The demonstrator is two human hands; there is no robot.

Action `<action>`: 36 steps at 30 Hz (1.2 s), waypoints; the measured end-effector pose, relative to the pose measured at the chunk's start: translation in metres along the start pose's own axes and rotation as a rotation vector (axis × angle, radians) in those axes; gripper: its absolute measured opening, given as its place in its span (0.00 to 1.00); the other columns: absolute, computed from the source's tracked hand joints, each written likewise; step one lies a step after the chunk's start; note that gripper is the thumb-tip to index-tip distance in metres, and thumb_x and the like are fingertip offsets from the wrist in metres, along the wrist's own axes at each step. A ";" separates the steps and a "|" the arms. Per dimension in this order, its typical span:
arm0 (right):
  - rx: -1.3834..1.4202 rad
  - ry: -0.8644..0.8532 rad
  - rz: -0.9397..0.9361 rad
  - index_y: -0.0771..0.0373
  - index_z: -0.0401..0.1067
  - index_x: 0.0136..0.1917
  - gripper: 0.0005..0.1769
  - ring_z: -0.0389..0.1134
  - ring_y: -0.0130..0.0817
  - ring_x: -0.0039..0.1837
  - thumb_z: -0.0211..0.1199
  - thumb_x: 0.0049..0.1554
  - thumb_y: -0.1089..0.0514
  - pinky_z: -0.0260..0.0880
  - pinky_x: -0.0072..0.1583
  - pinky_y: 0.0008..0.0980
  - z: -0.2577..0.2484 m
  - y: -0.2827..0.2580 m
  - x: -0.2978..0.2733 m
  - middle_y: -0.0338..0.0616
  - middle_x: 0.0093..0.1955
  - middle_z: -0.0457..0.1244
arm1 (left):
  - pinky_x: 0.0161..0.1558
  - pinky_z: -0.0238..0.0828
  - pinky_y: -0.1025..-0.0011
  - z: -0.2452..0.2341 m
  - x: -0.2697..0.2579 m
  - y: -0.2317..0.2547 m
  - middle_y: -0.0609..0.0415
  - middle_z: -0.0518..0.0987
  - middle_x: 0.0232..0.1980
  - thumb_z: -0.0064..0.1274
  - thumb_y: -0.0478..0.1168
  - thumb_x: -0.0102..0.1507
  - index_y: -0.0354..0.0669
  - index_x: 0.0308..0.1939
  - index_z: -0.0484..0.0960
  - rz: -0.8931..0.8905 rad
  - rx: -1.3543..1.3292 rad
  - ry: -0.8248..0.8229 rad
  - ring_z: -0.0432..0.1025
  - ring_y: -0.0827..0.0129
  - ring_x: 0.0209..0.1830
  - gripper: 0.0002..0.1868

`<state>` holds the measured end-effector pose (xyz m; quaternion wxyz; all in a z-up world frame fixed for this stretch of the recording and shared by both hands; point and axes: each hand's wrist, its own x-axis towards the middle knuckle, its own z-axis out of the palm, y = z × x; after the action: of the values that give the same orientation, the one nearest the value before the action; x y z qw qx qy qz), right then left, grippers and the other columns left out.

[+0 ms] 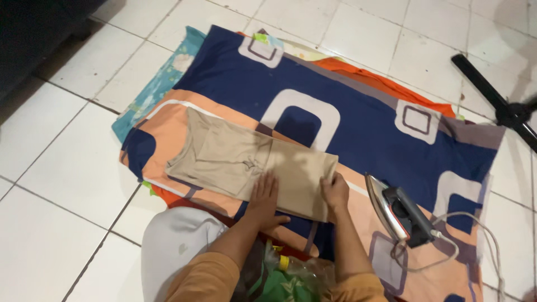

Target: The person irons a beige long-sleeved shirt on a patterned mat laid on the floor, then switches to a checkered shirt and irons it as well. The person uses a handheld iron and smooths the fabric with their hands between passes.

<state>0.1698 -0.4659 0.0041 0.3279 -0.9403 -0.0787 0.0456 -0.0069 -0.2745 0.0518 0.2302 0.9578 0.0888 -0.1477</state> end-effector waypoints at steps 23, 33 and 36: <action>0.287 -0.366 -0.518 0.71 0.68 0.62 0.23 0.72 0.41 0.49 0.66 0.53 0.68 0.73 0.47 0.38 0.065 -0.279 -0.002 0.52 0.47 0.68 | 0.40 0.64 0.61 0.093 0.032 0.008 0.44 0.75 0.47 0.61 0.45 0.64 0.27 0.60 0.75 -0.483 -2.312 0.538 0.70 0.58 0.40 0.27; 0.455 -0.454 0.190 0.63 0.66 0.46 0.13 0.60 0.31 0.38 0.69 0.61 0.56 0.63 0.39 0.33 0.061 -0.050 0.098 0.40 0.36 0.61 | 0.51 0.72 0.66 0.092 0.030 0.026 0.46 0.83 0.52 0.55 0.52 0.65 0.27 0.55 0.80 -0.778 -2.018 0.695 0.76 0.62 0.47 0.28; 0.729 -0.296 0.243 0.57 0.59 0.42 0.20 0.57 0.28 0.34 0.73 0.53 0.65 0.57 0.33 0.33 0.059 -0.044 0.092 0.37 0.35 0.57 | 0.50 0.72 0.64 0.097 0.032 0.030 0.45 0.83 0.51 0.56 0.51 0.64 0.27 0.54 0.80 -0.797 -1.994 0.678 0.76 0.60 0.47 0.27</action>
<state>0.2471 -0.3795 -0.0174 0.6171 -0.7481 0.0078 0.2438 0.0070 -0.3426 -0.0284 0.7932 0.2402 0.5249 0.1941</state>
